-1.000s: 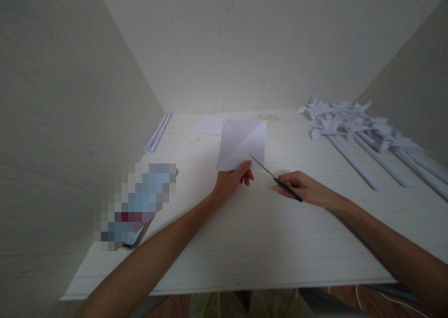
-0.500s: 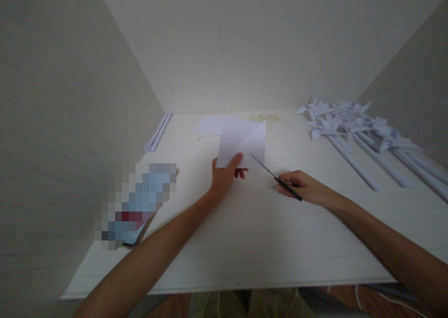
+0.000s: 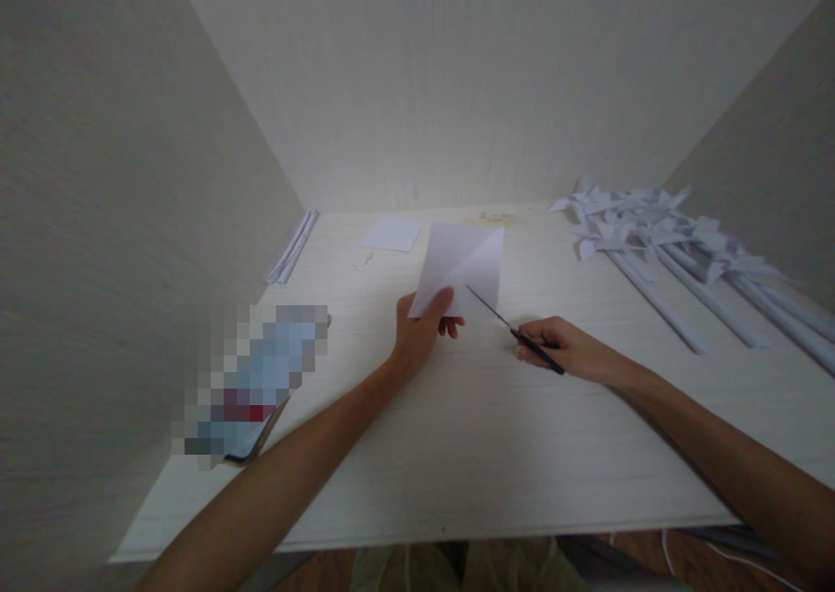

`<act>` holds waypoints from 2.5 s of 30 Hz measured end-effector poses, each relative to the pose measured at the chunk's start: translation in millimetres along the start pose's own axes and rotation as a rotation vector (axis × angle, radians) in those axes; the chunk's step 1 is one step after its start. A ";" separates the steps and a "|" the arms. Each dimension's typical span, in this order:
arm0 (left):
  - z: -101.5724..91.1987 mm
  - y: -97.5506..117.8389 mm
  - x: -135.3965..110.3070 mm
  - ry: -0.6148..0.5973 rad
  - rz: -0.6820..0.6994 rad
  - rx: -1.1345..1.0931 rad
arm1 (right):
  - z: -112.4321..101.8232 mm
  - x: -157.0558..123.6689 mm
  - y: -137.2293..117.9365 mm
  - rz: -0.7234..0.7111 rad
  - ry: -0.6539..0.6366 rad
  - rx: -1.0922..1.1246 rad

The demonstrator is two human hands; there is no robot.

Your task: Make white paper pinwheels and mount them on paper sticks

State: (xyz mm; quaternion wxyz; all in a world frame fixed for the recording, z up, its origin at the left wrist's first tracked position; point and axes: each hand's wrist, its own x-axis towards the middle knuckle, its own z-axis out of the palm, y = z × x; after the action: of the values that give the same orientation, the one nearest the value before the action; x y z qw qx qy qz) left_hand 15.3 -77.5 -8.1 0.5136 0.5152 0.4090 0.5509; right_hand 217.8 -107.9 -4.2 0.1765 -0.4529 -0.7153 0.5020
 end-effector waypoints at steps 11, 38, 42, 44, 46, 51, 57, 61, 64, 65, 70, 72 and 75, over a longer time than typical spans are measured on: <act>2.0 -0.5 -0.9 -0.015 -0.016 0.014 | 1.8 -0.8 -4.9 0.022 0.016 0.024; -2.9 -0.8 5.8 0.095 0.047 0.083 | 0.5 -0.4 -4.4 0.009 0.016 0.048; -3.2 1.1 5.0 0.087 0.056 0.090 | 0.5 -1.3 -5.9 0.018 0.016 0.032; -3.0 1.8 4.6 0.088 0.057 0.092 | 0.5 -1.3 -5.2 0.022 0.016 0.026; -2.6 2.0 4.5 0.095 0.056 0.095 | 0.5 -1.0 -4.3 0.020 0.017 0.027; -2.5 0.2 5.0 0.103 0.055 0.084 | 0.6 -0.3 -3.7 0.014 0.014 0.046; -3.1 -1.0 5.7 0.092 0.059 0.071 | 0.8 0.5 -1.9 0.019 0.006 0.055; -2.6 0.2 5.3 0.093 0.059 0.073 | 0.7 1.0 0.7 0.016 0.007 0.055; -2.3 1.3 4.8 0.097 0.056 0.085 | 0.8 0.8 0.4 0.027 0.013 0.053; -2.2 1.8 4.7 0.100 0.055 0.090 | 0.9 0.7 0.0 0.028 0.012 0.052; -2.2 2.9 4.5 0.106 0.050 0.097 | 1.1 0.4 -2.0 0.030 0.005 0.061; -2.4 2.6 4.7 0.103 0.051 0.101 | 1.1 0.5 -2.4 0.030 0.007 0.056; -2.8 1.8 4.9 0.091 0.060 0.105 | 1.2 0.2 -2.7 0.026 0.020 0.039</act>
State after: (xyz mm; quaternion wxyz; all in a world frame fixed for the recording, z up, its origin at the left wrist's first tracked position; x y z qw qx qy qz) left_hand 12.6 -72.7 -6.0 0.4498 0.5279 0.4447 0.5668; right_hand 215.5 -108.7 -2.5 0.1860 -0.4637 -0.6976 0.5136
